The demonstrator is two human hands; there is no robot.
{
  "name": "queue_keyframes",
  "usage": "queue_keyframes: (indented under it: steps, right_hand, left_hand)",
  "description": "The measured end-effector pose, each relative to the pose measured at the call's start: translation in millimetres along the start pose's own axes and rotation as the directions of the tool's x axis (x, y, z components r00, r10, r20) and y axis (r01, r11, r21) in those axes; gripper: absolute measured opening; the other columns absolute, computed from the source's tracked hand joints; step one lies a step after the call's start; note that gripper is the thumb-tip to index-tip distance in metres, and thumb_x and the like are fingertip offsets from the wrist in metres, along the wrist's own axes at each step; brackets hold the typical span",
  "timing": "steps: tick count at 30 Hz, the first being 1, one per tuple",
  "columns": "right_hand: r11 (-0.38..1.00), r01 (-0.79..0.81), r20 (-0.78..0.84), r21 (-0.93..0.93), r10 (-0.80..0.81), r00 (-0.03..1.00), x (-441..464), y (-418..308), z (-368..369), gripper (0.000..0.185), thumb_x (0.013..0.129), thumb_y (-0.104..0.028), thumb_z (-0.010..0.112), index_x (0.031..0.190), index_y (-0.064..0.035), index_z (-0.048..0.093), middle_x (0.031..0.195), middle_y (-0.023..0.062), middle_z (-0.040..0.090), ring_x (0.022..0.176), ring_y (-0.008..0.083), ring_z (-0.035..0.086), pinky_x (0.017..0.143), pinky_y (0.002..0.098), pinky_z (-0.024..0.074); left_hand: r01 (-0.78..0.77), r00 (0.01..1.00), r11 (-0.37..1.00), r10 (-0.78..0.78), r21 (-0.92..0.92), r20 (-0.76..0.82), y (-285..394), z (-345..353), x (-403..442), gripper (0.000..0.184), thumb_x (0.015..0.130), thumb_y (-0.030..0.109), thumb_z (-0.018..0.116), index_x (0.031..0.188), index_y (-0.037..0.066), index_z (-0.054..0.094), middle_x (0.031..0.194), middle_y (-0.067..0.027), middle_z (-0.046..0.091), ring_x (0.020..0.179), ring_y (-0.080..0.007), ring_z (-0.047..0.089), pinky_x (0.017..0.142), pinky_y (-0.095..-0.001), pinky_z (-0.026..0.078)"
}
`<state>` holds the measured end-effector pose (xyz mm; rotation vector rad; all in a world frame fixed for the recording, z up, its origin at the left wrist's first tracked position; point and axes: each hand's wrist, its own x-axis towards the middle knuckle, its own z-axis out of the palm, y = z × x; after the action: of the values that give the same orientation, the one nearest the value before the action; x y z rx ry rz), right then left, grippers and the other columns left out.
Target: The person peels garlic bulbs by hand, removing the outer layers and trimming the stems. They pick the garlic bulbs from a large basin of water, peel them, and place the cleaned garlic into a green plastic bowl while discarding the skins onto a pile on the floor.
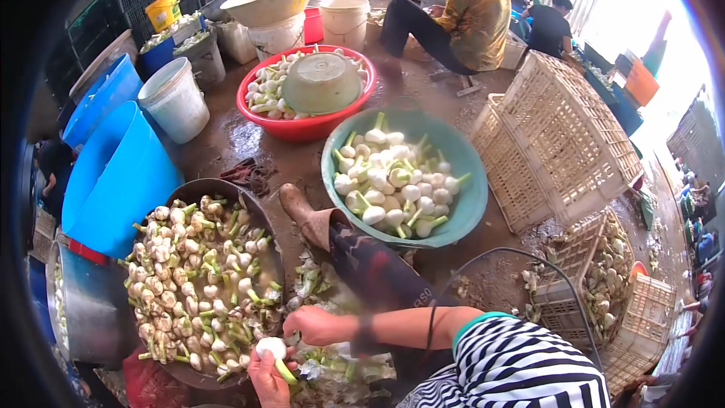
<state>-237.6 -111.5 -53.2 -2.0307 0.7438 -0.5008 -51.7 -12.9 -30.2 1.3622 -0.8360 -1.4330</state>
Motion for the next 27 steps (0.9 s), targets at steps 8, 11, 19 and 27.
queue_keyframes:
  steps: [8, 11, 19, 27]
  right_hand:
    - [0.969, 0.102, 0.039, 0.224, -0.114, 0.993, 7, -42, -12, 0.054, 0.063, 0.000, 0.059, 0.117, -0.0011, 0.055, 0.131, 0.0184, 0.046, 0.121, 0.0326, 0.045, 0.099, 0.0406, 0.0386]
    - [0.992, 0.046, -0.107, 0.114, -0.034, 0.994, 5, -29, -36, 0.036, 0.074, -0.003, 0.059, 0.109, -0.0063, 0.061, 0.125, 0.0152, 0.053, 0.120, 0.0307, 0.048, 0.100, 0.0387, 0.0395]
    - [0.495, -0.461, -0.437, -0.737, 0.173, 0.883, 22, 13, -227, 0.025, 0.065, -0.016, 0.068, 0.087, -0.0038, 0.066, 0.080, 0.0169, 0.065, 0.078, 0.0314, 0.064, 0.069, 0.0418, 0.0500]
    - [0.922, 0.046, 0.458, -0.385, 0.148, 0.877, 158, 62, -84, 0.025, 0.077, -0.014, 0.057, 0.099, -0.0042, 0.065, 0.098, 0.0177, 0.065, 0.089, 0.0337, 0.061, 0.076, 0.0416, 0.0483]
  left_hand:
    - [0.228, 0.973, 0.969, -0.230, -0.097, -0.011, -26, 4, 18, 0.035, 0.092, 0.031, 0.048, 0.110, 0.002, 0.054, 0.091, -0.0099, 0.061, 0.071, -0.0208, 0.059, 0.056, -0.0366, 0.051]
    - [0.210, 0.978, 0.928, -0.202, 0.307, -0.055, -11, 11, 5, 0.030, 0.090, 0.023, 0.057, 0.110, 0.000, 0.057, 0.091, -0.0086, 0.062, 0.068, -0.0163, 0.058, 0.065, -0.0359, 0.049]
    - [-0.034, 0.996, 0.889, -0.005, 0.457, 0.084, -4, 23, -2, 0.051, 0.080, 0.012, 0.064, 0.125, -0.005, 0.048, 0.087, -0.0041, 0.063, 0.075, -0.0081, 0.056, 0.064, -0.0235, 0.046]
    - [0.118, 0.993, 0.867, -0.093, 0.485, -0.076, 15, 25, 2, 0.051, 0.075, 0.010, 0.060, 0.124, 0.000, 0.053, 0.056, -0.0033, 0.055, 0.054, -0.0090, 0.052, 0.060, -0.0244, 0.046]
